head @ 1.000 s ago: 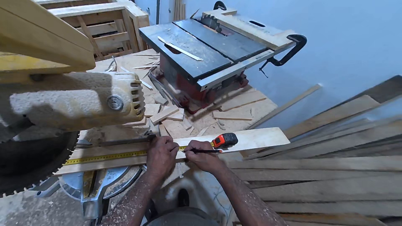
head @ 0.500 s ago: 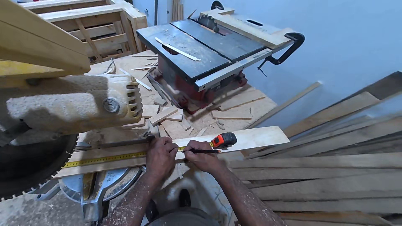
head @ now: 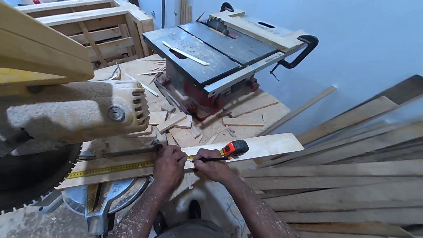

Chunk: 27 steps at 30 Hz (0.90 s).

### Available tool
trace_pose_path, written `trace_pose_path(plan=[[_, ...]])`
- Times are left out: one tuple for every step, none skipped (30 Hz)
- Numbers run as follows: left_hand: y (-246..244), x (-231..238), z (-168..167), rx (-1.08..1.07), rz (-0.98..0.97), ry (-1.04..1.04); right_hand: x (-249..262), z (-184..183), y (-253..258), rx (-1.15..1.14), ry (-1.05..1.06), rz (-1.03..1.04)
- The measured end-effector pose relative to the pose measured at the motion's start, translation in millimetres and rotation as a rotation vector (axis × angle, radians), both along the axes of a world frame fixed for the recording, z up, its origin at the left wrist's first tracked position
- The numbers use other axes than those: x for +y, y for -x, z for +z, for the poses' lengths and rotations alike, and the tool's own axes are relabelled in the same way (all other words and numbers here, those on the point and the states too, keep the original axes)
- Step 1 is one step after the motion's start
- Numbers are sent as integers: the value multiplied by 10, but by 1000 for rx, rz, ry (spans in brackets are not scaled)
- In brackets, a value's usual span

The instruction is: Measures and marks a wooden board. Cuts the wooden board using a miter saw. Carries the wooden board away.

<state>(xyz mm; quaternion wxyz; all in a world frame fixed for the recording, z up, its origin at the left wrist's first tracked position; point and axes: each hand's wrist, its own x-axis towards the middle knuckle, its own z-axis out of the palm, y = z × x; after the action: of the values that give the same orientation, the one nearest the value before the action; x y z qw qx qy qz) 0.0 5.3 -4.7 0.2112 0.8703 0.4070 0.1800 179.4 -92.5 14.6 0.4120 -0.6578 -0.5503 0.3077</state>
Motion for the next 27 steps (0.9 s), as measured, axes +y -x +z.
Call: trace_pose_path(plan=[[0,-1,3,-1,1,-1,1,3,3,-5,6,-6],[-1,0,9,4,2,1,2,-2,8,-11,8,-14],[-1,1,13,10,1,7,2,0,15,-13,13,-20],[-3,3,15,10,-1,9,4,5,16,-10,21,-19],[-3,4,19,12,0,11,9,12,13,-2,31,-12],[-2,3,19,12,1,10,16,27,7,8,45,0],[1,2,19,12,0,11,19,62,2,18,67,13],[5,1,20,10,-1,12,8,112,2,18,81,16],[8,1,23,5,-4,13,-32,166,12,12,49,-4],[11,3,32,7,-8,7,-106,207,25,-18,-57,-54],[9,7,45,10,-10,4,-195,243,14,-107,-212,-116],[6,7,58,14,-9,7,-280,293,-22,-261,-365,-205],[4,4,65,22,-3,11,-349,351,-79,-426,-486,-325],[2,3,76,28,-1,24,-407,400,-159,-563,-520,-442],[-4,5,98,33,0,39,-448,421,-260,-661,-465,-529],[-13,8,130,47,-2,65,-466,405,-363,-715,-325,-575],[-21,10,172,65,-8,99,-465,376,-444,-720,-130,-576],[-30,12,204,72,-13,128,-432,345,-492,-706,46,-562],[-35,18,228,71,-16,143,-378,295,-517,-698,151,-550],[-30,25,243,66,-24,153,-335,236,-536,-711,173,-544],[-10,27,254,58,-42,161,-320,199,-560,-728,157,-531],[32,20,273,53,-69,152,-329,199,-587,-741,131,-515],[110,11,311,57,-93,96,-357,234,-615,-754,101,-491],[233,-15,360,61,-83,-7,-413,276,-646,-778,40,-467],[401,-53,405,50,-31,-142,-492,315,-683,-803,-41,-439],[617,-76,431,37,38,-289,-575,359,-712,-820,-107,-404],[880,-94,445,36,99,-426,-647,431,-712,-791,-126,-358]])
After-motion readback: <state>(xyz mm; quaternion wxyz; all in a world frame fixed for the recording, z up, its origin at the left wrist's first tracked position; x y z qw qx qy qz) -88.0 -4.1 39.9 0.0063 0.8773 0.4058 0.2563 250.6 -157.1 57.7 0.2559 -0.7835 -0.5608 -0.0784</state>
